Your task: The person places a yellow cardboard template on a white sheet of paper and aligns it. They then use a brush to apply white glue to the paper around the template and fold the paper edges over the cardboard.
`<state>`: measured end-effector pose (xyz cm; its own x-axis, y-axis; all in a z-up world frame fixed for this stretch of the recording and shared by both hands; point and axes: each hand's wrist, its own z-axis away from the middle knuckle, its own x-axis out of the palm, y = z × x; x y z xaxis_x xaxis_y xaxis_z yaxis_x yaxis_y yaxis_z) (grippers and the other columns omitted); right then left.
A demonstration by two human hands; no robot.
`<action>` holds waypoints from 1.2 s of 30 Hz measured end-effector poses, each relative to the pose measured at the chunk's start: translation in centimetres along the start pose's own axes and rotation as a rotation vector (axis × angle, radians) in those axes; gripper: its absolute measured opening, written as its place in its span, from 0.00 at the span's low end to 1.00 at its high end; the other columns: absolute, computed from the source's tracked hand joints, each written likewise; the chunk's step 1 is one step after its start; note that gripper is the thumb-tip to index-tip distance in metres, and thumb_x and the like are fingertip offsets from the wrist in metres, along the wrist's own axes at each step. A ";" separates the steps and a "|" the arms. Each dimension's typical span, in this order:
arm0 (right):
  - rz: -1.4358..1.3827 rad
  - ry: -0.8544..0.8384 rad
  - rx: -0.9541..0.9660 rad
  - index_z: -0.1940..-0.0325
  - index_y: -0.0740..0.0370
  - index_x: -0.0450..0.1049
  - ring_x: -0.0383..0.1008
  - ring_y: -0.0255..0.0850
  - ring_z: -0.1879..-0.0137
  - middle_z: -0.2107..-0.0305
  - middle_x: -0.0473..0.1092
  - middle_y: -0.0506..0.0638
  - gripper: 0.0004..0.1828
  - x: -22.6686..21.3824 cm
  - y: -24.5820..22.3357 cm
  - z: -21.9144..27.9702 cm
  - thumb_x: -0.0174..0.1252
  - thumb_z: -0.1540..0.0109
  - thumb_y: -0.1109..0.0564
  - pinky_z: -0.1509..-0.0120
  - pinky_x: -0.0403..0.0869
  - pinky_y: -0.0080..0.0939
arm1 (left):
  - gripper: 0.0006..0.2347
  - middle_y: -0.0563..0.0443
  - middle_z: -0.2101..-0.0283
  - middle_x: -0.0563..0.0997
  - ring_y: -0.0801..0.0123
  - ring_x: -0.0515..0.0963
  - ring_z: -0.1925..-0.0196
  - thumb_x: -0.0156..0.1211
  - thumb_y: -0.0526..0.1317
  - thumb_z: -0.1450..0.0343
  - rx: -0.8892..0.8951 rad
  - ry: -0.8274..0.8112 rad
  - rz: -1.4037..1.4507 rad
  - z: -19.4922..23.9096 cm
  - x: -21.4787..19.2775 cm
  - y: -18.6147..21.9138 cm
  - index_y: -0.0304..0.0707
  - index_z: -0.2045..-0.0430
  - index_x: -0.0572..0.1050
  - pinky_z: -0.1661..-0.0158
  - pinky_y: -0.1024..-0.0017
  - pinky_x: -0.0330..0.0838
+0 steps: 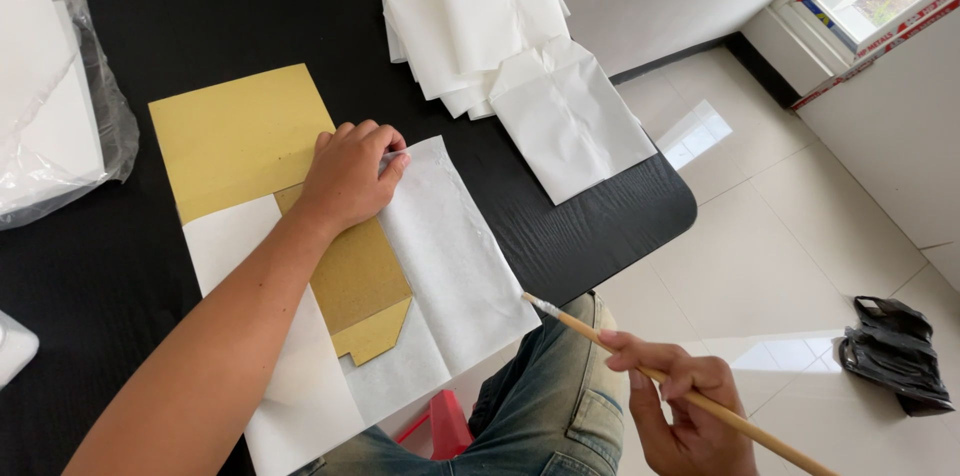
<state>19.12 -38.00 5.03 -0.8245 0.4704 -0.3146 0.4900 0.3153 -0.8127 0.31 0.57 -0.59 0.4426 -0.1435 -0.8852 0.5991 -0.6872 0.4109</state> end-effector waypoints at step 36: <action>-0.329 -0.513 -0.309 0.54 0.67 0.74 0.81 0.42 0.50 0.56 0.70 0.49 0.05 31.5 -13.0 -21.0 0.60 0.33 0.65 0.45 0.85 0.33 | 0.04 0.59 0.60 0.81 0.56 0.79 0.55 0.54 0.46 0.30 -0.079 0.097 -0.063 -1.6 3.1 -0.4 0.60 0.67 0.77 0.55 0.54 0.66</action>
<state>-7.25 -9.95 15.98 -0.9369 -0.1168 -0.3294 0.1860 0.6315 -0.7527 2.49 1.59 -3.13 0.4627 -0.0293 -0.8860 0.6766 -0.6341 0.3744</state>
